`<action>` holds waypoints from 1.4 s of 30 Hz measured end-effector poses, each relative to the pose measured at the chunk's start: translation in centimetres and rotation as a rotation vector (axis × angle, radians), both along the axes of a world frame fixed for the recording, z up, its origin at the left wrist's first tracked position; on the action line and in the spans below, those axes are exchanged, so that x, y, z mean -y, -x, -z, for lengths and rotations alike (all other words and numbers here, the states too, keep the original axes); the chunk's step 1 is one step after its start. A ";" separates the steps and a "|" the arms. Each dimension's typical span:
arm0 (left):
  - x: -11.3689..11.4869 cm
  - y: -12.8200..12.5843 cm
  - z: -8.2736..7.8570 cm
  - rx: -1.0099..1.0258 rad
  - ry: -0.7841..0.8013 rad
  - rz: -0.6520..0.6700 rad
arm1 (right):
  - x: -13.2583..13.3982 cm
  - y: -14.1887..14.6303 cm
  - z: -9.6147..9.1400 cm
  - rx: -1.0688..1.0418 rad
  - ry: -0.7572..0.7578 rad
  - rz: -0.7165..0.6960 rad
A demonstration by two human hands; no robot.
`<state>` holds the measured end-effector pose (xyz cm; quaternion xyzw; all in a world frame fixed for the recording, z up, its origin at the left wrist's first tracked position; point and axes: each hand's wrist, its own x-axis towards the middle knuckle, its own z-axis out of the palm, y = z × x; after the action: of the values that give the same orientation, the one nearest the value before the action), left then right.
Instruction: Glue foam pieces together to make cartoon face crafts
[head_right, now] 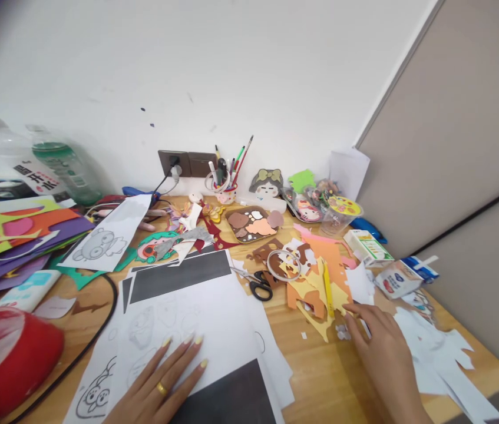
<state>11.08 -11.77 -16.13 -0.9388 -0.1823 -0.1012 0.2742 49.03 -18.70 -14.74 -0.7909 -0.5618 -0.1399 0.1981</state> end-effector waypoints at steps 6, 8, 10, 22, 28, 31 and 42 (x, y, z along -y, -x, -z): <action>0.0 0.2 0.4 0.073 0.043 0.001 | -0.4 0.2 0.2 -0.032 0.021 -0.034; 0.0 0.2 0.5 0.103 0.095 0.001 | -0.5 0.3 0.3 -0.045 0.015 -0.038; -0.1 0.2 0.6 0.140 0.139 0.016 | -0.6 0.3 0.3 -0.060 0.021 -0.039; -0.3 0.0 0.3 0.166 0.147 0.020 | -1.2 0.7 0.2 -0.068 0.039 -0.054; -0.4 0.0 0.2 0.174 0.115 0.017 | -1.2 0.9 0.3 -0.064 0.048 -0.050; -0.3 0.0 0.2 0.151 0.103 0.018 | -1.1 0.8 0.4 -0.069 0.047 -0.052; -0.3 0.1 0.8 0.110 0.113 0.011 | -1.4 1.1 0.3 -0.067 0.054 -0.078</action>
<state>11.01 -11.50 -16.97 -0.9467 -0.1973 -0.1438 0.2099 47.89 -17.34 -15.08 -0.7776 -0.5890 -0.0905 0.2005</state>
